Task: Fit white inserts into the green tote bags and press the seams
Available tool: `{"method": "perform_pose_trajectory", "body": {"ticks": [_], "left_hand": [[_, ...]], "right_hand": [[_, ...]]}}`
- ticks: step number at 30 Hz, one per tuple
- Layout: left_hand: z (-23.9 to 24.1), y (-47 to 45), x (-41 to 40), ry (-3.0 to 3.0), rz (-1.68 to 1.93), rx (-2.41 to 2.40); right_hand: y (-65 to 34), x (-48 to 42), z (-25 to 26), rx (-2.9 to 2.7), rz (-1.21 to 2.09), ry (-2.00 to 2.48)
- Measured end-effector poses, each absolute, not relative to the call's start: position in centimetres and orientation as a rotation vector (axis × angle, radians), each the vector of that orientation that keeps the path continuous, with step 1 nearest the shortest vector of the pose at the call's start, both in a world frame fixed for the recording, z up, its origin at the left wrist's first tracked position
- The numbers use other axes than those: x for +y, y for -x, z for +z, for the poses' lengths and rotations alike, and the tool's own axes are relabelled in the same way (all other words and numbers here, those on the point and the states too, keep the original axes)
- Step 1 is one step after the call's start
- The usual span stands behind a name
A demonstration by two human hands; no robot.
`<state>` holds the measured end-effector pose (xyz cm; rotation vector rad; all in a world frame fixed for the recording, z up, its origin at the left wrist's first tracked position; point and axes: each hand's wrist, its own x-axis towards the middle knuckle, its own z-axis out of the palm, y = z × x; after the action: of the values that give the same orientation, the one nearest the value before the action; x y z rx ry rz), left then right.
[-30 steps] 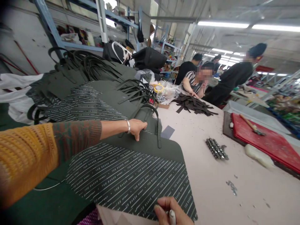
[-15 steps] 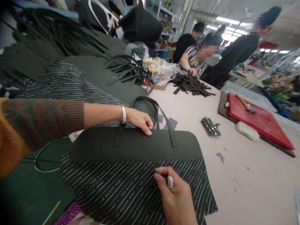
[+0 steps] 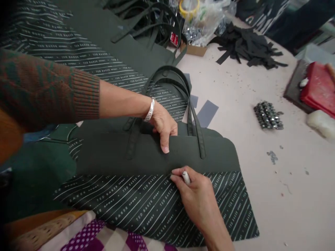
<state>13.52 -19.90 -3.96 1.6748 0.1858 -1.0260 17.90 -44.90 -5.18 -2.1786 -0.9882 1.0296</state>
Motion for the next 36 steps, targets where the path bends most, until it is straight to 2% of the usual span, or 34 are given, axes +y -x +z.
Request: {"method": "perform_pose_trajectory", "body": {"ticks": [6, 14, 27, 36], "left_hand": [[-4.2, -12.6, -21.0, -1.457, -1.073, 0.278], [-4.4, -12.6, -22.2, -1.173, -1.098, 0.415], [-5.3, -12.6, -21.9, -1.158, -1.111, 0.380], [-4.0, -12.2, -22.3, -1.319, -1.093, 0.419]], "right_hand": [[-17.6, -45.3, -5.5, -1.077, 1.013, 2.172], [-17.0, -45.5, -5.6, -1.377, 0.775, 2.084], [-17.0, -44.8, -5.9, -1.668, 0.498, 2.223], [-15.0, -44.1, -4.9, -1.485, 0.645, 2.519]]}}
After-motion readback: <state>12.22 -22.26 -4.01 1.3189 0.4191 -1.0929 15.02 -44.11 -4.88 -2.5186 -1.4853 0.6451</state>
